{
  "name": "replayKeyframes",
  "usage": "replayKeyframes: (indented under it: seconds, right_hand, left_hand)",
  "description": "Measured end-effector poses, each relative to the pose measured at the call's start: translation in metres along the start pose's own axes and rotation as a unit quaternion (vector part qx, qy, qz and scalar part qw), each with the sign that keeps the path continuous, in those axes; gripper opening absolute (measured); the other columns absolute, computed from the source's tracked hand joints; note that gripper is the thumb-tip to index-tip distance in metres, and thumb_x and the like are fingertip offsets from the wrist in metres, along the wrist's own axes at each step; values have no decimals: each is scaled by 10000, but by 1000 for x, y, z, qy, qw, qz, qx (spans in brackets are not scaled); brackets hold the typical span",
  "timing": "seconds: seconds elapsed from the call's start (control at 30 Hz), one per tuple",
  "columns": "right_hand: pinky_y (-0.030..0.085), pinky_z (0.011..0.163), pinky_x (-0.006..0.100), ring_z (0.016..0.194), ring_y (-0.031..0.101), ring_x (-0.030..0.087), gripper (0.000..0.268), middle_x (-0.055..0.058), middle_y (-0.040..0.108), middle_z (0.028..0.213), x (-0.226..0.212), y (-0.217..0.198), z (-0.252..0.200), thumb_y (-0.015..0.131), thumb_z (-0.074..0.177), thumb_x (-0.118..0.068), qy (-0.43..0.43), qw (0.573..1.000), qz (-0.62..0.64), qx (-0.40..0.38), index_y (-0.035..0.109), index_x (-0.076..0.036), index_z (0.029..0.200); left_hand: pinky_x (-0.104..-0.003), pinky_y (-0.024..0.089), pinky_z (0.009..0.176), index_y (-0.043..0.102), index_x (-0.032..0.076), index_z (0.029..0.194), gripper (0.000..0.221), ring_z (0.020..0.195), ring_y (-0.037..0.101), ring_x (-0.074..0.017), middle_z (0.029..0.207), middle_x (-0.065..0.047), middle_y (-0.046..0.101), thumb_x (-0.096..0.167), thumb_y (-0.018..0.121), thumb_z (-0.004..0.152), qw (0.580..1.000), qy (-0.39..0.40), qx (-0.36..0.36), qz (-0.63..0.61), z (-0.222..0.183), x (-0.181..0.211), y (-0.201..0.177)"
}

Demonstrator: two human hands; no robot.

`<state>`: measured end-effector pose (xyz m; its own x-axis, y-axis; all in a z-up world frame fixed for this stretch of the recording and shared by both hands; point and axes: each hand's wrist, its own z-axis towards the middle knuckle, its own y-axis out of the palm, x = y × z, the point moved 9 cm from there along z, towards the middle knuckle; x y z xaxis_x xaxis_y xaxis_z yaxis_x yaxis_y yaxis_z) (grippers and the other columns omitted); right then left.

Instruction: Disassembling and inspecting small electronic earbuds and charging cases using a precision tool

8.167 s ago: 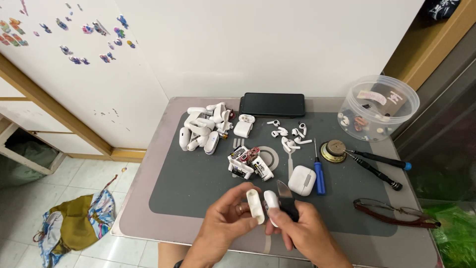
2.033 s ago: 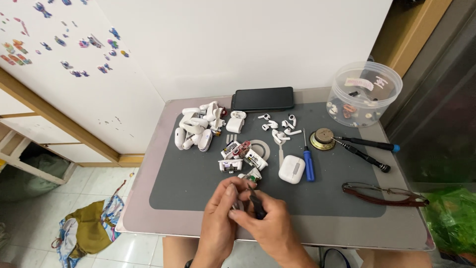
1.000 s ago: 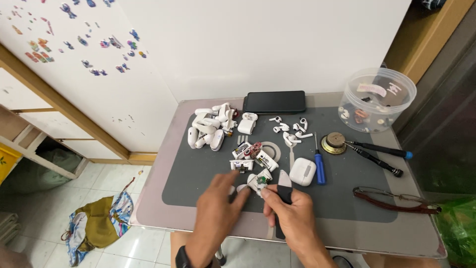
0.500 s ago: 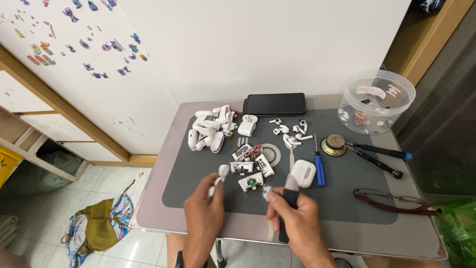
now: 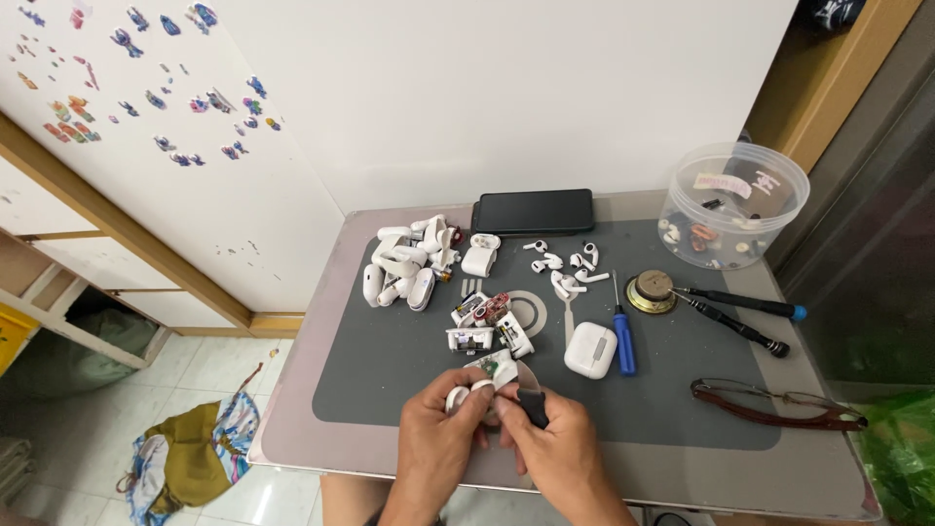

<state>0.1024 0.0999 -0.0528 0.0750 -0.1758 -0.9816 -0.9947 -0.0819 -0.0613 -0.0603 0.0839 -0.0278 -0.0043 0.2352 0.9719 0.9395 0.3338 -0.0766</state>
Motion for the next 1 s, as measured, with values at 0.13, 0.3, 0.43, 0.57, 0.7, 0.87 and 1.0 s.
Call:
replayKeyframes:
  seconds: [0.13, 0.3, 0.43, 0.57, 0.7, 0.87, 1.0]
  right_hand:
    - [436, 433, 298, 384, 519, 160, 229, 91, 679, 580, -5, -11, -8, 720, 887, -198, 66, 995, 55, 52, 835, -55, 1024]
    - [444, 422, 314, 397, 533, 213, 301, 165, 678, 587, -7, -24, -9, 650, 946, -113, -48, 974, 221, 32, 780, 67, 1149]
    - [406, 477, 363, 367, 441, 236, 337, 193, 590, 556, 3, -29, -4, 626, 953, -140, -6, 960, 269, 83, 740, 104, 1156]
    - [430, 491, 346, 362, 453, 211, 357, 156, 610, 552, -4, -31, -6, 624, 948, -174, -12, 965, 250, 76, 738, 102, 1143]
    - [445, 503, 355, 366, 453, 206, 354, 148, 600, 555, -3, -31, -5, 625, 952, -178, -17, 965, 252, 69, 749, 100, 1134]
    - [369, 432, 324, 338, 441, 222, 345, 180, 612, 550, 6, -33, -2, 617, 955, -162, -36, 959, 268, 88, 738, 111, 1127]
    - [389, 381, 344, 360, 482, 254, 332, 198, 635, 576, 7, -62, -10, 623, 959, -166, -22, 965, 246, 91, 774, 66, 1143]
  left_hand:
    - [-332, 455, 554, 742, 98, 871, 116, 592, 552, -150, 674, -28, 663, 181, 664, 892, 970, 168, 29, 173, 47, 42, -24]
    - [-403, 485, 681, 765, 126, 1073, 230, 713, 672, -230, 849, -52, 770, 233, 572, 1006, 829, 338, 153, 419, 145, 147, -44]
    - [-409, 592, 771, 782, 119, 1119, 280, 901, 714, -310, 1037, -156, 777, 163, 639, 881, 827, 192, 36, 527, 228, 141, -30]
    - [-432, 579, 820, 772, 118, 1170, 447, 1021, 690, -316, 1105, -106, 770, 116, 534, 791, 788, 150, -33, 596, 228, 146, -6]
    - [-373, 578, 880, 754, 151, 1221, 395, 1057, 689, -249, 1176, -91, 747, 201, 725, 831, 807, 104, -60, 578, 226, 145, 0]
    - [-451, 563, 884, 715, 96, 1268, 366, 1039, 706, -315, 1169, -118, 759, 290, 664, 962, 783, 221, -45, 580, 181, 179, -1]
    - [-377, 557, 746, 760, 132, 1132, 247, 729, 749, -197, 1013, -20, 805, 284, 728, 940, 773, 354, -69, 522, 89, 176, -10]
